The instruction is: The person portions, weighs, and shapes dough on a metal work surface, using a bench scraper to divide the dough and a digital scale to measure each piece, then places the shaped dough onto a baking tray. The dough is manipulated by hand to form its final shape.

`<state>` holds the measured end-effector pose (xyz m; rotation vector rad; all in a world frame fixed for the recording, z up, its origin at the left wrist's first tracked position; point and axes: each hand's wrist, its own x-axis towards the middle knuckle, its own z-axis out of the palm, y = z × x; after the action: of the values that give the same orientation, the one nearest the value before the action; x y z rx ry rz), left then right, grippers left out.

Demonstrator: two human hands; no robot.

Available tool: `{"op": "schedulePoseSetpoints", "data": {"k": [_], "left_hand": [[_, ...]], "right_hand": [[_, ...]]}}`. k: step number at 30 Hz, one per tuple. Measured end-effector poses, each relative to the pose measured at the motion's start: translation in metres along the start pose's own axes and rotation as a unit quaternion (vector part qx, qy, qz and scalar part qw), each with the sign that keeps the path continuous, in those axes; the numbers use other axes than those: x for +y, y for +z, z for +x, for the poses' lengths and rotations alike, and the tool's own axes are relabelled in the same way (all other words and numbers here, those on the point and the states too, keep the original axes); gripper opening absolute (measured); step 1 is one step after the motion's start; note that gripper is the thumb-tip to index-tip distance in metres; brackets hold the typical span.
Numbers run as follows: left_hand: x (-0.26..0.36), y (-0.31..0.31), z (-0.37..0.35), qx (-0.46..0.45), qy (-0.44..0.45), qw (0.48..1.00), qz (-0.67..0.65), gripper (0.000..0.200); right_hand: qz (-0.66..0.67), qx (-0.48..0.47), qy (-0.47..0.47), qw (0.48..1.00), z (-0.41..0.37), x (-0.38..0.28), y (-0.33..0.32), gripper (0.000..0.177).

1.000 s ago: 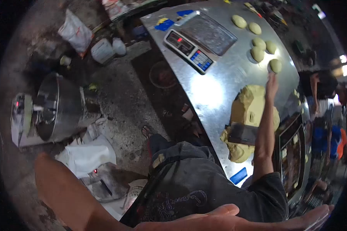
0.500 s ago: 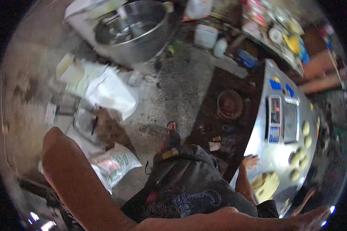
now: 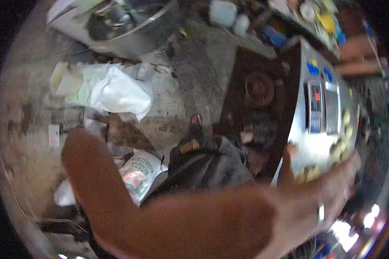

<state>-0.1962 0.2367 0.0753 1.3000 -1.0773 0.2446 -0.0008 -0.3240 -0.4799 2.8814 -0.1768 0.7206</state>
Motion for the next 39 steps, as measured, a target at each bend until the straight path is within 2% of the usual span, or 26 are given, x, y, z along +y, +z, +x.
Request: {"op": "schedulePoseSetpoints", "data": {"k": [3, 4, 5, 6, 7, 8, 9, 10, 11, 12, 13, 14, 16, 17, 18, 19, 20, 21, 23, 27, 28, 32, 33, 35, 37, 39], "left_hand": [[-0.037, -0.038, -0.017, -0.063, -0.041, 0.980, -0.186, 0.058], [-0.062, -0.055, -0.029, -0.051, -0.077, 0.959, -0.269, 0.058], [-0.093, -0.068, -0.044, 0.015, -0.130, 0.928, -0.349, 0.058], [-0.128, -0.077, -0.060, 0.117, -0.189, 0.895, -0.386, 0.059], [-0.170, -0.072, -0.095, 0.354, -0.291, 0.875, -0.159, 0.060], [-0.208, -0.055, -0.135, 0.467, -0.433, 0.770, -0.043, 0.063], [-0.242, -0.036, -0.188, 0.547, -0.547, 0.627, 0.090, 0.065], [-0.272, -0.034, -0.274, 0.533, -0.579, 0.613, -0.063, 0.068], [-0.261, -0.016, -0.304, 0.498, -0.603, 0.609, -0.135, 0.066], [-0.257, 0.009, -0.312, 0.494, -0.618, 0.576, -0.205, 0.063], [-0.248, 0.036, -0.300, 0.401, -0.671, 0.607, -0.144, 0.059], [-0.240, 0.057, -0.288, 0.309, -0.711, 0.627, -0.076, 0.055], [-0.262, 0.083, -0.285, 0.095, -0.715, 0.687, 0.084, 0.052], [-0.268, 0.093, -0.280, -0.011, -0.699, 0.696, 0.167, 0.051], [-0.282, 0.107, -0.269, -0.077, -0.642, 0.728, 0.228, 0.050], [-0.290, 0.122, -0.238, -0.156, -0.589, 0.752, 0.252, 0.050], [-0.297, 0.139, -0.198, -0.234, -0.529, 0.769, 0.272, 0.050], [-0.308, 0.158, -0.166, -0.226, -0.533, 0.782, 0.231, 0.050], [-0.331, 0.197, -0.112, -0.192, -0.518, 0.814, 0.179, 0.049], [-0.337, 0.273, -0.021, -0.199, -0.465, 0.841, 0.195, 0.048], [-0.340, 0.291, -0.014, -0.205, -0.461, 0.843, 0.186, 0.048], [-0.350, 0.356, -0.001, -0.264, -0.438, 0.854, 0.098, 0.048], [-0.354, 0.368, -0.001, -0.290, -0.440, 0.847, 0.072, 0.047], [-0.354, 0.388, 0.018, -0.341, -0.427, 0.833, 0.085, 0.045], [-0.365, 0.405, 0.029, -0.372, -0.382, 0.838, 0.117, 0.043], [-0.383, 0.425, 0.034, -0.363, -0.346, 0.856, 0.124, 0.039]], "right_hand": [[0.205, -0.170, 0.070, 0.961, -0.004, -0.006, -0.062, 0.071], [0.306, -0.249, 0.125, 0.910, -0.004, -0.010, -0.094, 0.072], [0.386, -0.316, 0.194, 0.845, 0.001, -0.025, -0.144, 0.073], [0.400, -0.330, 0.210, 0.829, -0.005, -0.030, -0.173, 0.063], [0.513, -0.264, 0.240, 0.780, -0.016, -0.038, -0.195, 0.049], [0.550, -0.271, 0.269, 0.743, -0.025, -0.031, -0.213, 0.047], [0.588, -0.271, 0.291, 0.704, -0.030, -0.015, -0.228, 0.045], [0.589, -0.257, 0.324, 0.695, -0.044, 0.004, -0.246, 0.040], [0.593, -0.241, 0.354, 0.681, -0.048, 0.022, -0.257, 0.035], [0.544, -0.218, 0.379, 0.716, -0.056, 0.051, -0.270, 0.033], [0.494, -0.209, 0.403, 0.742, -0.065, 0.077, -0.283, 0.032], [0.511, -0.122, 0.452, 0.721, -0.068, 0.096, -0.299, 0.028], [0.403, 0.033, 0.428, 0.808, -0.103, 0.169, -0.267, 0.020], [0.332, 0.055, 0.462, 0.821, -0.094, 0.185, -0.281, 0.019], [0.274, 0.067, 0.468, 0.838, -0.099, 0.209, -0.274, 0.029], [0.238, 0.068, 0.540, 0.804, -0.096, 0.224, -0.269, 0.046], [0.211, 0.077, 0.550, 0.805, -0.099, 0.237, -0.253, 0.055], [0.182, 0.085, 0.559, 0.805, -0.105, 0.247, -0.241, 0.064], [0.161, 0.099, 0.648, 0.738, -0.088, 0.237, -0.250, 0.072], [0.179, 0.098, 0.798, 0.567, -0.094, 0.222, -0.231, 0.087], [0.247, 0.163, 0.797, 0.526, -0.094, 0.215, -0.235, 0.092], [0.480, 0.133, 0.675, 0.544, -0.116, 0.243, -0.225, 0.090], [0.227, 0.031, 0.704, 0.672, -0.108, 0.232, -0.232, 0.071], [0.137, 0.076, 0.575, 0.803, -0.106, 0.203, -0.265, 0.067], [0.370, 0.113, 0.567, 0.727, -0.098, 0.181, -0.308, 0.063], [0.448, 0.149, 0.541, 0.696, -0.109, 0.179, -0.317, 0.067]]}}
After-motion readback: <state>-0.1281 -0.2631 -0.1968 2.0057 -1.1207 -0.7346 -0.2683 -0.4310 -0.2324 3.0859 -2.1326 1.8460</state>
